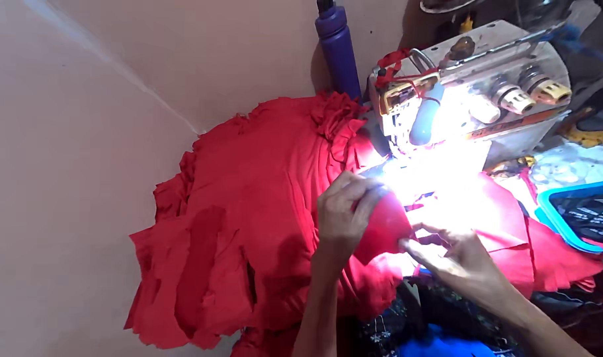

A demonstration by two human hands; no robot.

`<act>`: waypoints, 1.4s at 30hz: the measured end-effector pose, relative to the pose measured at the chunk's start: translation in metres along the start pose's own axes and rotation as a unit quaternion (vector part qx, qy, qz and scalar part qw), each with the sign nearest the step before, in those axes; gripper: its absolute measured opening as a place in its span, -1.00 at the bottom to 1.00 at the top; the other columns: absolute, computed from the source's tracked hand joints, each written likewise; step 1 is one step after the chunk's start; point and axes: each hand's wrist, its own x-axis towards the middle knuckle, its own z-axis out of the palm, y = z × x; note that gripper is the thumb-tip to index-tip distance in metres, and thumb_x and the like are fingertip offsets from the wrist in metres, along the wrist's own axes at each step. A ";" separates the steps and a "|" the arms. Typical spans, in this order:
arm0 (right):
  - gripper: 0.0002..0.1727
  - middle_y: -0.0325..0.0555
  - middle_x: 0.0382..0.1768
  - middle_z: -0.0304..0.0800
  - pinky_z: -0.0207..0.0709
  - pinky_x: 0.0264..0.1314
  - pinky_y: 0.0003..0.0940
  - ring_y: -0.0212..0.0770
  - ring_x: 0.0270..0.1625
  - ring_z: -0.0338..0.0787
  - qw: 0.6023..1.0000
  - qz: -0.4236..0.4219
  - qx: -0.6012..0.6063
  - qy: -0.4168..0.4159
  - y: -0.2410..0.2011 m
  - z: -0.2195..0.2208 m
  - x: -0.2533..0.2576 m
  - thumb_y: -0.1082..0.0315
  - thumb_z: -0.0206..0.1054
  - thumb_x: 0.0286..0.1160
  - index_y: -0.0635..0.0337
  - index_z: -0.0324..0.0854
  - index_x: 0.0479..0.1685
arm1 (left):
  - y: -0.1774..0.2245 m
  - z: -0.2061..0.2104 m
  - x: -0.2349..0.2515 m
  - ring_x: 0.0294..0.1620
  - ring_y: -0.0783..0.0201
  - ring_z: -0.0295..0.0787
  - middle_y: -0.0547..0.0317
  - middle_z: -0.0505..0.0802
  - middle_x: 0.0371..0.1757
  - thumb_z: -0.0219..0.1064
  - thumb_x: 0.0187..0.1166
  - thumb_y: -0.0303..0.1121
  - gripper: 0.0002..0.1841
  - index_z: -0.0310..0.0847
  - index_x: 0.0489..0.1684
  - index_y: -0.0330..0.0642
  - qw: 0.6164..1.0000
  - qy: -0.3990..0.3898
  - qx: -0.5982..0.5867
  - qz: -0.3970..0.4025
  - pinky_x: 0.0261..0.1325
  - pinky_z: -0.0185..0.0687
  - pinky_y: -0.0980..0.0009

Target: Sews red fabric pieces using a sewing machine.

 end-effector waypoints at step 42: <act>-0.66 0.06 -0.25 0.94 0.66 -0.08 -0.16 -0.11 -0.22 0.89 0.960 0.065 -0.257 0.094 0.019 -0.064 -0.028 0.23 0.25 0.57 0.25 0.89 -0.09 | -0.099 0.051 0.073 0.36 -0.16 0.72 -0.23 0.80 0.30 0.08 0.81 -0.30 -0.61 0.56 0.46 -0.30 0.931 -0.109 0.175 -0.302 0.45 0.47 -0.14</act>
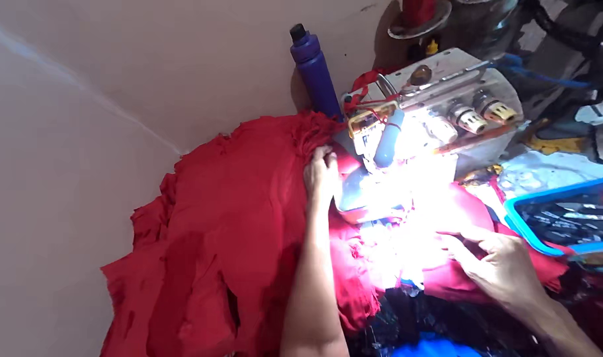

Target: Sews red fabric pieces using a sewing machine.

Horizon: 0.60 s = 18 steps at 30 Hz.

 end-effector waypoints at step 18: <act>-0.69 0.37 0.00 0.80 0.57 0.20 0.04 0.30 0.11 0.77 0.997 -0.013 -0.059 0.037 0.022 -0.012 -0.047 0.35 0.34 0.44 0.39 0.85 -0.01 | 0.035 0.075 -0.210 -0.13 0.07 0.85 -0.07 0.90 -0.24 0.43 0.42 -0.49 -0.88 0.90 -0.27 -0.28 0.967 -0.008 -0.129 0.217 0.08 0.67 0.18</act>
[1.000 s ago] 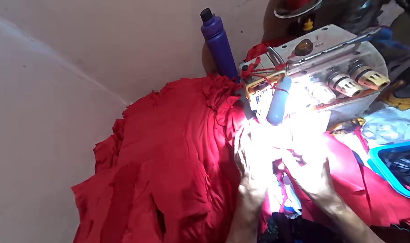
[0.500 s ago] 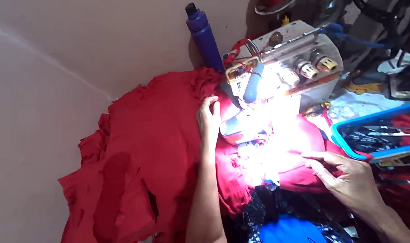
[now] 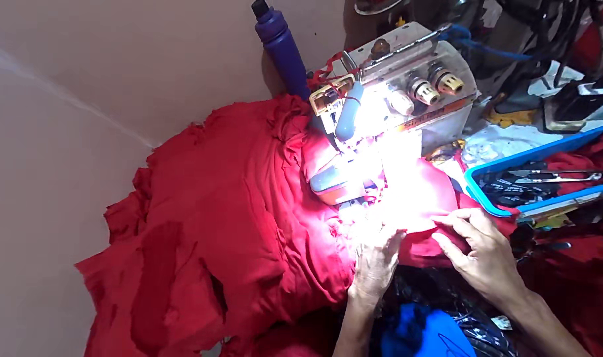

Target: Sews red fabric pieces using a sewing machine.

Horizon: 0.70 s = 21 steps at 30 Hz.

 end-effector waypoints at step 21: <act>-0.78 0.08 0.00 0.85 0.62 0.09 -0.06 0.10 0.05 0.81 0.973 -0.223 -0.066 -0.003 0.013 0.022 -0.036 0.21 0.22 0.73 0.07 0.75 -0.08 | 0.001 0.008 0.048 0.43 0.15 0.68 -0.01 0.71 0.49 0.31 0.66 -0.43 -0.64 0.67 0.41 -0.20 0.998 -0.006 -0.053 0.017 0.46 0.57 0.23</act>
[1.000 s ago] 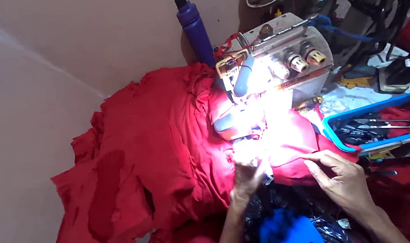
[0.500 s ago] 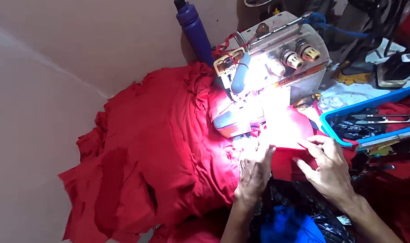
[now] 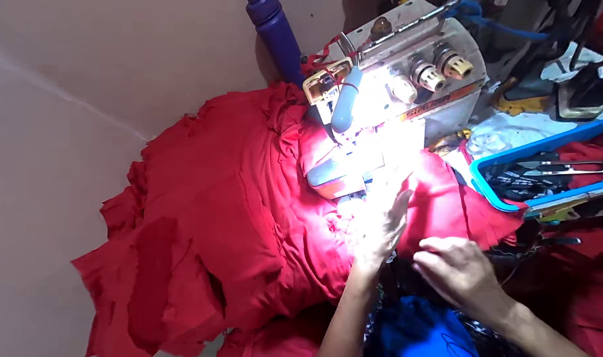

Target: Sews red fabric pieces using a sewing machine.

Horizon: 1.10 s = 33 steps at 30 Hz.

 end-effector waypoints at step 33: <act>-0.83 -0.38 -0.31 0.82 0.60 -0.06 -0.77 -0.73 -0.23 0.73 0.926 0.282 0.251 -0.002 0.008 -0.050 0.030 0.33 0.42 0.39 0.25 0.76 -0.19 | 0.029 -0.029 -0.108 0.03 0.38 0.84 -0.04 0.90 -0.10 0.33 0.52 -0.59 -0.84 0.81 -0.13 -0.47 0.977 0.024 -0.190 -0.095 0.24 0.70 0.53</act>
